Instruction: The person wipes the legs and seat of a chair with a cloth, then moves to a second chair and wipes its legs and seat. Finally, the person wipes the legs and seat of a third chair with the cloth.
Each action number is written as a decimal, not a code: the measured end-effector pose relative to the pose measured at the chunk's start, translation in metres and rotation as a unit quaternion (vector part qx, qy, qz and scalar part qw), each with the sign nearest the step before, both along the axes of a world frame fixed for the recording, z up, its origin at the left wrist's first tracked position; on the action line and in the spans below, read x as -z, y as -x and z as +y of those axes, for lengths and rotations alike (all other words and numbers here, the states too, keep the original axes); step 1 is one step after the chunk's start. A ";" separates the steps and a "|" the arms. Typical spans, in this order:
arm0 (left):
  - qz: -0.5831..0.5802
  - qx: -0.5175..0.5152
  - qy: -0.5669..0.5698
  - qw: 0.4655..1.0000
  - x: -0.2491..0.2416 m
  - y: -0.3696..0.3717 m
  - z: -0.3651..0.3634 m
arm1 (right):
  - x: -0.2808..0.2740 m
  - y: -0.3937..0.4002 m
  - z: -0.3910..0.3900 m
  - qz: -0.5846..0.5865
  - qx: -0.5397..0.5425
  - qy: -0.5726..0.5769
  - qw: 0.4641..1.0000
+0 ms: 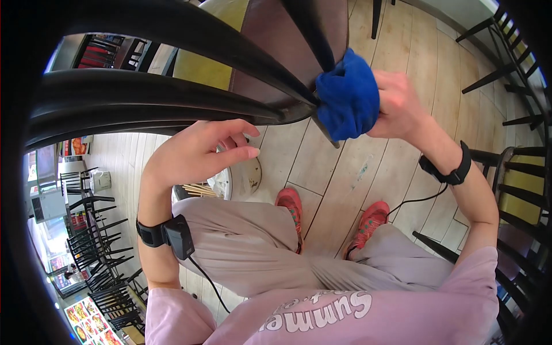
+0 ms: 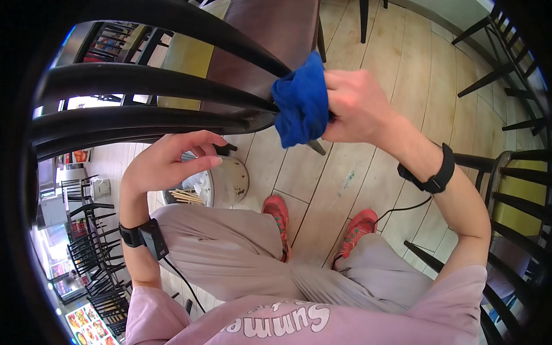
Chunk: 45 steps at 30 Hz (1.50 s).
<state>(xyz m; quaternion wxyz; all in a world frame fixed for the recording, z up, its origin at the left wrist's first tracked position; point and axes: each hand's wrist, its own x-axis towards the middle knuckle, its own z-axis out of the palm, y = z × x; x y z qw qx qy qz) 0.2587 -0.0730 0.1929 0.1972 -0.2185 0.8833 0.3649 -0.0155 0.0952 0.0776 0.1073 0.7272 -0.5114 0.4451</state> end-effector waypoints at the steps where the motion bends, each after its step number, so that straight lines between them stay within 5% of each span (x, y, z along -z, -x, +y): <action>1: -0.004 0.011 -0.003 1.000 0.000 -0.001 -0.002 | 0.009 0.000 0.002 0.006 0.011 -0.041 0.999; 7: -0.005 0.057 0.005 0.998 0.004 -0.001 -0.001 | 0.010 -0.033 0.022 0.088 0.135 -0.246 0.956; 15: -0.004 0.059 0.024 0.998 -0.001 -0.005 0.001 | -0.004 -0.049 0.024 0.144 0.179 -0.330 0.916; 17: -0.047 -0.084 0.085 0.992 -0.008 -0.003 0.007 | -0.015 -0.053 0.018 0.151 0.180 -0.361 0.903; 23: 0.144 -0.204 0.048 0.967 0.008 -0.009 0.013 | -0.035 -0.050 0.004 0.030 0.132 -0.410 0.902; 29: 0.068 -0.271 0.046 0.959 0.002 -0.002 0.017 | -0.030 -0.031 0.003 -0.071 0.088 -0.394 0.912; 31: 0.084 -0.267 0.046 0.959 0.004 -0.002 0.019 | -0.031 -0.026 0.002 -0.283 -0.027 -0.390 0.876; 34: 0.097 -0.266 0.043 0.958 0.004 0.001 0.021 | -0.002 -0.003 -0.005 -0.338 -0.072 -0.414 0.842; 39: 0.094 -0.289 0.017 0.953 0.004 0.000 0.019 | -0.045 -0.003 -0.018 -0.163 -0.041 -0.425 0.889; 42: 0.085 -0.281 0.007 0.956 0.001 0.002 0.020 | -0.047 -0.007 -0.022 -0.098 -0.170 -0.626 0.755; 45: 0.098 -0.270 0.001 0.958 0.001 0.003 0.019 | -0.018 -0.015 -0.004 -0.062 -0.168 -0.659 0.730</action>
